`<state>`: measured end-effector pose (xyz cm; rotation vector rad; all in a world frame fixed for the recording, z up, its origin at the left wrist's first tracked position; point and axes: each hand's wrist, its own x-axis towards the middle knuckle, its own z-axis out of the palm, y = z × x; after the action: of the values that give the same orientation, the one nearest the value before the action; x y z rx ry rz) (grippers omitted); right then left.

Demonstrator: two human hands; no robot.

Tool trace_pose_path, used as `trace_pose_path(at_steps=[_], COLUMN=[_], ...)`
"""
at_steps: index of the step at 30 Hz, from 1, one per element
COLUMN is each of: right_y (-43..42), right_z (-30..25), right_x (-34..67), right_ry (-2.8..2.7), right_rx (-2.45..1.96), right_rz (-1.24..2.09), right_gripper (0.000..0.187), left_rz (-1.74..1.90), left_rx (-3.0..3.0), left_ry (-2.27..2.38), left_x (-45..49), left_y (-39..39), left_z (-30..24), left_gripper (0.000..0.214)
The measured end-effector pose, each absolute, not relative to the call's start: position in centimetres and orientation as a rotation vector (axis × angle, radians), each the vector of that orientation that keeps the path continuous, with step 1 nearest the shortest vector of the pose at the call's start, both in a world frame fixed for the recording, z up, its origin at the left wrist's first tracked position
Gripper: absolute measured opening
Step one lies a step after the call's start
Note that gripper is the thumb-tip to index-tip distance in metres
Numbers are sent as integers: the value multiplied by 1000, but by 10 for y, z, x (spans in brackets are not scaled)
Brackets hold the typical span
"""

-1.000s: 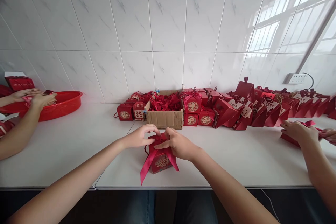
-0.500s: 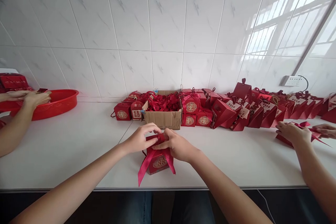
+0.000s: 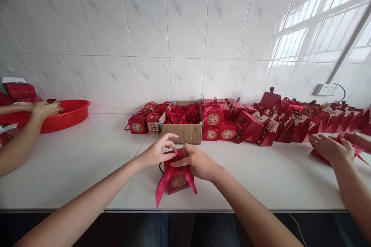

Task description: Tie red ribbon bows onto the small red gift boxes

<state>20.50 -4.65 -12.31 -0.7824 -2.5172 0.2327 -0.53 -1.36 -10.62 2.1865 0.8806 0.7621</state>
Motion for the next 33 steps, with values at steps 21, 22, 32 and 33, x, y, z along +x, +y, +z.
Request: trace_pose_path(at_steps=[21, 22, 32, 33], right_y=[-45, -45, -43, -42], right_z=[-123, -123, -127, -128], right_x=[205, 205, 206, 206], right_ry=[-2519, -2512, -2480, -2480], right_rx=[-708, -689, -640, -644], right_rz=[205, 219, 268, 268], right_gripper=[29, 29, 29, 28], left_rz=[396, 357, 251, 269], left_rx=[2635, 2685, 2639, 2577], left_ry=[1006, 1006, 1001, 962], left_x=[8, 10, 14, 12], left_y=[-23, -23, -25, -24], left_z=[-90, -88, -83, -83], left_gripper=[39, 37, 55, 59])
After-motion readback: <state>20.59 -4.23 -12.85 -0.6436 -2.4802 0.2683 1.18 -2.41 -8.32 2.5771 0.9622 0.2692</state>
